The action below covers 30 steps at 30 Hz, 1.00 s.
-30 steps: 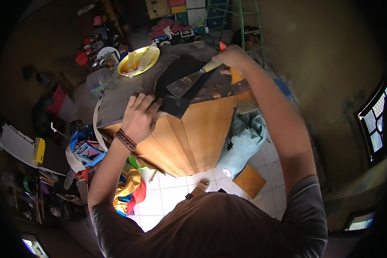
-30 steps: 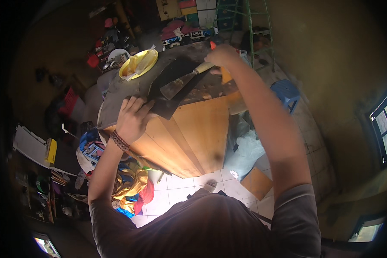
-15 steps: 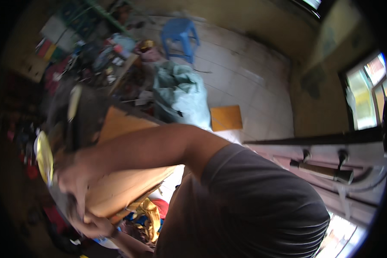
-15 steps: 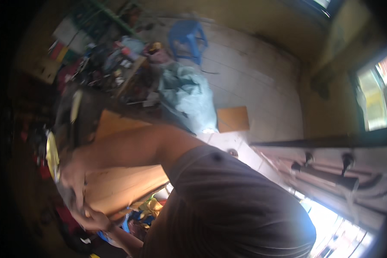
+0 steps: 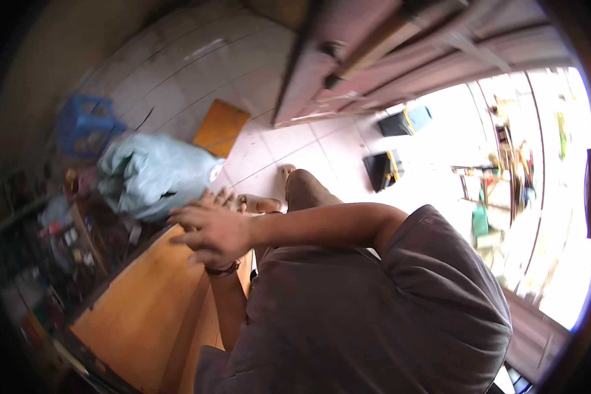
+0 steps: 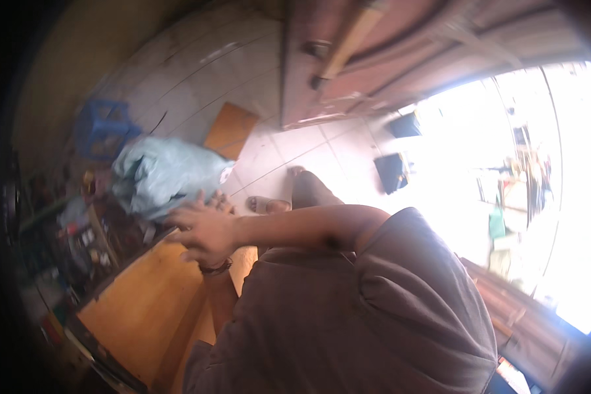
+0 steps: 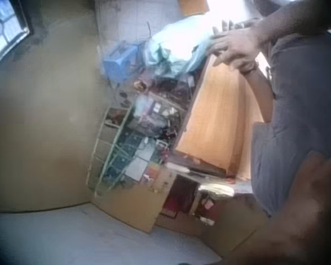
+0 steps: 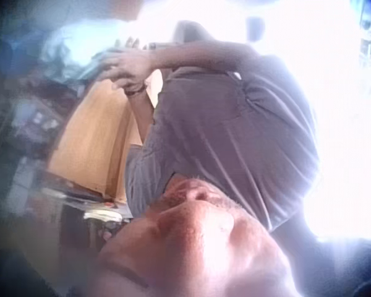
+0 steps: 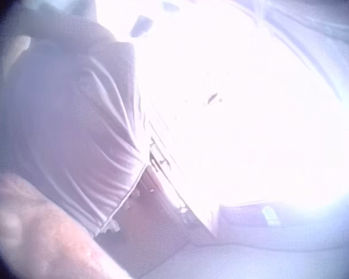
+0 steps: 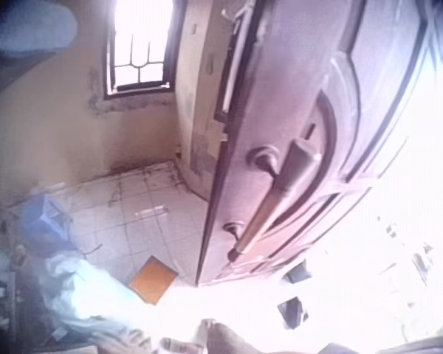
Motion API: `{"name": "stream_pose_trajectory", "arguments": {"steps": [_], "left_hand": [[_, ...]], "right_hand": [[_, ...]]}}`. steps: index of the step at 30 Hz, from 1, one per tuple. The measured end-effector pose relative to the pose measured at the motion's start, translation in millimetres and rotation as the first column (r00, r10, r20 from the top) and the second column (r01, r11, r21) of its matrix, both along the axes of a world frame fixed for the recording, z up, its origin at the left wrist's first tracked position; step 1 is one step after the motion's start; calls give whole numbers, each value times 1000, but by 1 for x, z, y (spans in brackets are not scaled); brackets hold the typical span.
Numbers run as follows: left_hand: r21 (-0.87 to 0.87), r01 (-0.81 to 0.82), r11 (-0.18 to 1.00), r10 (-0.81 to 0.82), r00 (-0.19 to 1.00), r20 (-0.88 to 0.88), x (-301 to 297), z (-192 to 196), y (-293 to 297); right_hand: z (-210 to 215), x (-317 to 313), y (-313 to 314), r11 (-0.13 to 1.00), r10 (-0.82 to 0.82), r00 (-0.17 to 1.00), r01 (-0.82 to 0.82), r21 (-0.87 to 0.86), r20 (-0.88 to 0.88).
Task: The person sweeps debris into a dustpan on a tiled balcony, empties it into a trash bag, and then moves inside to scrub a floor corner with a brush. They handle a broom, dustpan, trash bag, and brush during the cleaning process.
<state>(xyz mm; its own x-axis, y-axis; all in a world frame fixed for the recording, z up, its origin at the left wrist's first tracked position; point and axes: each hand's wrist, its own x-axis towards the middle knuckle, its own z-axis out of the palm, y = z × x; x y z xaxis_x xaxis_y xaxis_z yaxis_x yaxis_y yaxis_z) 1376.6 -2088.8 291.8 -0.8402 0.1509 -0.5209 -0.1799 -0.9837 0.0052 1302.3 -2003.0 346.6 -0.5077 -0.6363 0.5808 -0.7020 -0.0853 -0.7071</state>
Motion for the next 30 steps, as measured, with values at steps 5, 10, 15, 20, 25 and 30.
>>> {"name": "stream_pose_trajectory", "arguments": {"steps": [5, 10, 15, 20, 25, 30], "left_hand": [[-251, 190, 949, -288, 846, -448, -48, 66, 64], [-704, 271, 656, -383, 924, -1, -36, 44, 79], [-703, 606, 374, -597, 737, 318, -13, 5, 229], [-835, 536, -123, -967, 126, 223, -5, 14, 486], [-984, -135, -119, -985, -108, 134, -35, 22, 716], [-868, -436, -239, -967, 22, 255, -67, -62, 901]], "right_hand": [[-97, -11, 170, 613, -624, 766, 359, 704, 153], [-170, 108, 394, 379, -885, 287, -18, 925, 367], [-166, 288, 562, 134, -965, -202, 178, 975, 169], [-158, 446, 631, -92, -727, -684, 178, 980, 56], [-184, 518, 586, -216, -327, -923, 284, 934, 205], [-201, 529, 462, -124, -127, -968, 233, 965, 217]]}}
